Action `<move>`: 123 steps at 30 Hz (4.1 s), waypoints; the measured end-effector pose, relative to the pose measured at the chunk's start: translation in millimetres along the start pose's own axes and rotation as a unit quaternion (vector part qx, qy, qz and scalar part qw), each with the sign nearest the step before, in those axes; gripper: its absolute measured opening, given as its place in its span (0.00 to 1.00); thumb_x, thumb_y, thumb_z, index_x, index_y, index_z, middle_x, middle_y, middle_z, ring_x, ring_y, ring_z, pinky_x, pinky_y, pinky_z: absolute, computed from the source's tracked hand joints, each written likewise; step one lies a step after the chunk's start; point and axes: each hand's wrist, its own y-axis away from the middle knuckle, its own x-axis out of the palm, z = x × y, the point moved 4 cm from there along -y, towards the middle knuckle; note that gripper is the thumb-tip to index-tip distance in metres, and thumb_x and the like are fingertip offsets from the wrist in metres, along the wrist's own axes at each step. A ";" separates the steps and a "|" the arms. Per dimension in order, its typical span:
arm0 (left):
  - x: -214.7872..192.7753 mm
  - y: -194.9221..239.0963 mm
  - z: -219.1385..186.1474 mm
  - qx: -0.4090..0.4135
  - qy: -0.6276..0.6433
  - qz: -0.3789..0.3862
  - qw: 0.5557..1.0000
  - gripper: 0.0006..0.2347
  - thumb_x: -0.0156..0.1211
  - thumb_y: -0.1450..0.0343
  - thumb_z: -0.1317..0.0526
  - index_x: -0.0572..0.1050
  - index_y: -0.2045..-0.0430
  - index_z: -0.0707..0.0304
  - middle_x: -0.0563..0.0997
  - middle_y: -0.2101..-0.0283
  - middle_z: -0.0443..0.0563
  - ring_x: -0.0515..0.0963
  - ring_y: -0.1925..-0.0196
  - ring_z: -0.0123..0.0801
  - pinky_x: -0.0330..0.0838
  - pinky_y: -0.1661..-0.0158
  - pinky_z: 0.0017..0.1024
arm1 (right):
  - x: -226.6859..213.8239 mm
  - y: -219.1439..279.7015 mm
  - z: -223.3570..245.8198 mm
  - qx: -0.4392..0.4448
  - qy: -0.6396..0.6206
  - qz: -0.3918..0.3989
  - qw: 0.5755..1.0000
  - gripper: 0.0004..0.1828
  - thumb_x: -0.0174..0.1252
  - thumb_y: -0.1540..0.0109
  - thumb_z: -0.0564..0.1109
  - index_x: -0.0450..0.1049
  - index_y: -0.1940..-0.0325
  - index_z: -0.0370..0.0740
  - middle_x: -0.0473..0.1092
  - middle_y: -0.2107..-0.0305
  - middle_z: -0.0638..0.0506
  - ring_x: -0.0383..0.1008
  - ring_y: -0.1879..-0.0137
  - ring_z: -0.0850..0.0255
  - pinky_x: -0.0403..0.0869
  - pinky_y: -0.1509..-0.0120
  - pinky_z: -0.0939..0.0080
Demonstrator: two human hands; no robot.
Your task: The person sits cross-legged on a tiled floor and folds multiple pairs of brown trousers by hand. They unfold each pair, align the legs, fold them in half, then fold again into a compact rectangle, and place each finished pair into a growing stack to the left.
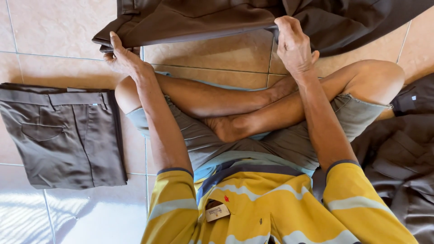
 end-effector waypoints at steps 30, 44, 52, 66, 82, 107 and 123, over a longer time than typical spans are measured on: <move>-1.6 -6.2 4.4 0.013 0.002 0.001 1.000 0.23 0.70 0.47 0.60 0.65 0.65 0.69 0.78 0.63 0.69 0.82 0.65 0.51 0.81 0.69 0.45 | 1.8 -1.7 -9.3 -0.064 0.070 -0.066 0.993 0.05 0.50 0.28 0.30 0.68 0.52 0.34 0.72 0.60 0.47 0.72 0.66 0.59 0.74 0.68 0.65; 65.5 200.2 43.7 0.260 -0.365 0.658 0.605 0.28 0.66 0.25 0.63 0.58 0.32 0.56 0.83 0.65 0.47 0.70 0.84 0.19 0.74 0.81 0.25 | 10.8 -67.3 65.4 -0.112 0.033 -0.069 0.991 0.28 0.52 0.51 0.20 0.65 0.50 0.37 0.68 0.57 0.44 0.73 0.66 0.55 0.77 0.70 0.60; 103.6 188.3 -50.8 0.565 -0.269 0.626 0.464 0.10 0.52 0.29 0.77 0.76 0.59 0.66 0.80 0.64 0.58 0.82 0.66 0.52 0.72 0.69 0.42 | -33.9 -117.1 112.5 -0.107 -0.183 0.084 0.974 0.17 0.65 0.34 0.31 0.64 0.48 0.32 0.72 0.56 0.38 0.78 0.58 0.47 0.75 0.51 0.51; 124.9 77.3 -110.5 0.592 -0.260 0.449 0.616 0.08 0.52 0.24 0.76 0.74 0.69 0.62 0.68 0.81 0.44 0.57 0.82 0.23 0.52 0.80 0.23 | -68.2 -117.1 59.1 0.104 -0.115 0.292 0.944 0.14 0.68 0.31 0.44 0.71 0.63 0.35 0.67 0.73 0.49 0.63 0.71 0.61 0.63 0.68 0.60; 144.3 -4.4 -138.9 0.647 -0.317 0.286 0.632 0.19 0.60 0.27 0.73 0.57 0.84 0.57 0.55 0.83 0.42 0.50 0.80 0.22 0.44 0.78 0.30 | -7.2 -12.4 -40.2 0.030 0.095 0.340 0.935 0.12 0.58 0.33 0.47 0.70 0.65 0.37 0.76 0.68 0.39 0.76 0.59 0.37 0.71 0.58 0.37; -2.5 -71.5 17.7 0.374 -0.726 0.374 0.440 0.12 0.61 0.35 0.67 0.82 0.60 0.53 0.85 0.63 0.57 0.85 0.58 0.59 0.77 0.55 0.55 | 20.4 47.1 -79.4 0.122 0.225 0.266 0.929 0.23 0.65 0.38 0.57 0.77 0.42 0.47 0.71 0.44 0.41 0.75 0.42 0.39 0.70 0.45 0.39; -7.7 18.1 121.8 0.602 -0.638 0.424 0.226 0.10 0.69 0.42 0.59 0.77 0.72 0.52 0.76 0.63 0.50 0.78 0.59 0.42 0.73 0.60 0.44 | 43.6 44.9 -86.0 0.055 0.265 0.285 0.919 0.27 0.66 0.41 0.59 0.75 0.44 0.43 0.73 0.51 0.45 0.74 0.50 0.45 0.69 0.47 0.44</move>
